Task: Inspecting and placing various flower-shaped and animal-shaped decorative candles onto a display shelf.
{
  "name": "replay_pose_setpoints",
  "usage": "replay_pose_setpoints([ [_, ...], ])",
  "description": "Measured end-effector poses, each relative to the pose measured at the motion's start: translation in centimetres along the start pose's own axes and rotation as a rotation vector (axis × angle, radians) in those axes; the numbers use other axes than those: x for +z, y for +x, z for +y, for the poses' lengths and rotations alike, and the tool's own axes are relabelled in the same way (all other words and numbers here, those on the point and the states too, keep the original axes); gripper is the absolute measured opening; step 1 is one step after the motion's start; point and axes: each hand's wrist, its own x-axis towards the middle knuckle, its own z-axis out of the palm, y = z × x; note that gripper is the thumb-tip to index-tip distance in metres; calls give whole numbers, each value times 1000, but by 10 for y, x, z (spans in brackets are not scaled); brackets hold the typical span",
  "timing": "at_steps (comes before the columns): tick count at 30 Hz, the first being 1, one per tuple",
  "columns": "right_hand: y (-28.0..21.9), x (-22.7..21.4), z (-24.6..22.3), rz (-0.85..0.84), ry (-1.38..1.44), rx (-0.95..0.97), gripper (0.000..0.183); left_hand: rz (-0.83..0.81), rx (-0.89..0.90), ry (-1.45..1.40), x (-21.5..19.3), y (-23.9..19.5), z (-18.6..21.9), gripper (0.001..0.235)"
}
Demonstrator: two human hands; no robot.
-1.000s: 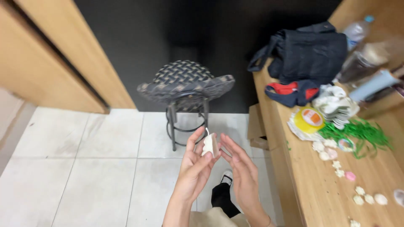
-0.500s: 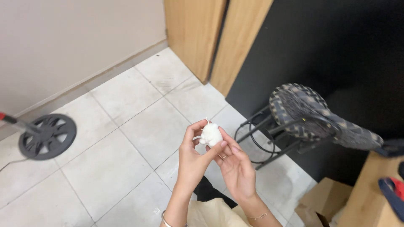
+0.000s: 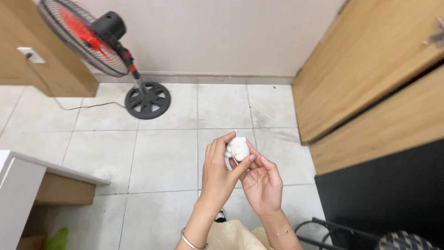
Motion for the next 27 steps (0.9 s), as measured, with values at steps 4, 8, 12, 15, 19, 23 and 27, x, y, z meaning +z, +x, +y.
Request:
replay_pose_setpoints([
  [4, 43, 1, 8, -78, 112, 154, 62, 96, -97, 114, -8, 17, 1, 64],
  [8, 74, 12, 23, -130, 128, 342, 62, 216, -127, 120, -22, 24, -19, 70],
  [12, 102, 21, 45, -184, 168, 524, 62, 287, -303, -6, -44, 29, -40, 84],
  [15, 122, 30, 64, -182, 164, 633, 61, 377, -320, -32, -64, 31, -62, 87],
  [19, 149, 51, 99, -223, 116, 743, 60, 440, -348, -35, -100, 39, -86, 79],
  [23, 181, 87, 140, -254, 83, 802, 59, 489, -417, -13, -146, 62, -105, 76],
  [27, 220, 128, 189, -329, 41, 812, 59, 545, -382, -39, -203, 93, -130, 72],
])
